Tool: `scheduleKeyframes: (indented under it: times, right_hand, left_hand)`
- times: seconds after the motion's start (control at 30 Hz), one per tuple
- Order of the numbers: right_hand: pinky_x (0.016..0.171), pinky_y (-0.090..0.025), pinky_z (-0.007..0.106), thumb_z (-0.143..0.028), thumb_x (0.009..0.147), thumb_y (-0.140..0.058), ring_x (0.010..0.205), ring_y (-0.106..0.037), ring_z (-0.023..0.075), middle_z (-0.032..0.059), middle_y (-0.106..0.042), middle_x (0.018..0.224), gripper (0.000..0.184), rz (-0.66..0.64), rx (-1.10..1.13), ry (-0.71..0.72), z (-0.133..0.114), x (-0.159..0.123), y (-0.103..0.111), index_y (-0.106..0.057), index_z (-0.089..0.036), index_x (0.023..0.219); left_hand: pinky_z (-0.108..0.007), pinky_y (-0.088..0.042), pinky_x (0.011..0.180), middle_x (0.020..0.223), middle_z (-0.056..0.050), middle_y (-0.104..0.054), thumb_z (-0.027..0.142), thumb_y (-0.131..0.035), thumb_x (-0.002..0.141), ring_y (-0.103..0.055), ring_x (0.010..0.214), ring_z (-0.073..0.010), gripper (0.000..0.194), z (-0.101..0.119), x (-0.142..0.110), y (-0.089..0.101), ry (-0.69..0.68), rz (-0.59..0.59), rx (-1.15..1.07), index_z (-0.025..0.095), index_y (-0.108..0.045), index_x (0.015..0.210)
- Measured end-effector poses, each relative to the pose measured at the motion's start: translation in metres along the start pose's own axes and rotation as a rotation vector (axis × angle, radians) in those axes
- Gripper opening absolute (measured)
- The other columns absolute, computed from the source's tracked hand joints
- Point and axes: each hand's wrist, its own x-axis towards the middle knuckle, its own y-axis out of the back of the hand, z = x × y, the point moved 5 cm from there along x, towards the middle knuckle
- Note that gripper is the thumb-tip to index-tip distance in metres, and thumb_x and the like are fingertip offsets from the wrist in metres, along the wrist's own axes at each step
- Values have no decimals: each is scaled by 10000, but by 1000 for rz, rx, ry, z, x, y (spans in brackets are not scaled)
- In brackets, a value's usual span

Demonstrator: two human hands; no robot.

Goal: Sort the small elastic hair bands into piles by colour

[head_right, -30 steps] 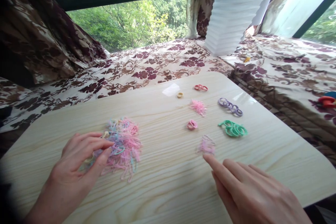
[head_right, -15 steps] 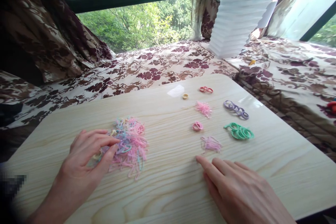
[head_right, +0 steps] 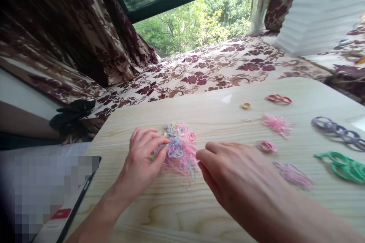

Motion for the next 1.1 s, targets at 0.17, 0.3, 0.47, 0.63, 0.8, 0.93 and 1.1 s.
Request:
scheduleKeyframes:
  times: [0.17,0.3,0.47,0.63,0.8,0.93,1.1]
  right_hand:
    - [425,-272,255,-127,864,-450,441,-498,99,1,-604,600,273,-151,96,10,1,27,-35,-517,-210,612]
    - [459,-321,240,-169,896,-461,481,-541,113,-3,-602,590,269,-131,197,-22,12,16,-58,-568,-212,653]
    - [439,-309,232,-182,895,-478,460,-525,109,-6,-598,589,257,-104,221,-2,12,10,-65,-569,-213,657]
    - [439,-323,224,-174,893,-487,471,-538,110,-8,-600,593,244,-89,228,12,10,12,-61,-569,-213,667]
    - [436,-345,221,-163,890,-484,482,-562,116,-9,-611,595,242,-79,219,18,10,11,-62,-569,-215,670]
    - [414,-356,220,-171,897,-473,471,-566,121,-5,-610,574,264,-54,244,5,12,11,-62,-573,-217,657]
    - [484,-458,203,-203,944,-447,564,-634,118,12,-682,708,234,31,423,-24,9,16,-53,-670,-222,874]
  left_hand:
    - [-557,-277,1123,897,-12,-670,141,-569,879,-575,1065,-214,134,1,0,2,-10,-1,-12,232,-667,896]
    - [-525,-318,1111,894,-18,-652,133,-586,868,-565,1083,-210,118,11,-1,3,-63,-54,-60,221,-660,843]
    - [-555,-248,1160,902,-7,-643,149,-575,885,-555,1102,-199,121,21,-4,0,-97,-117,-29,228,-647,830]
    - [-570,-242,1159,921,0,-633,148,-573,889,-549,1090,-193,113,19,-5,-6,-89,-154,-11,232,-648,880]
    - [-591,-243,1151,927,-5,-629,146,-591,874,-547,1088,-204,106,15,-5,-10,-86,-142,21,228,-659,882]
    - [-579,-261,1142,914,-12,-636,115,-591,859,-555,1084,-209,119,15,-4,-6,-78,-59,3,217,-653,857]
    - [-504,-379,1074,870,-12,-680,76,-597,826,-570,1089,-220,134,17,-2,1,-16,-2,-242,207,-620,838]
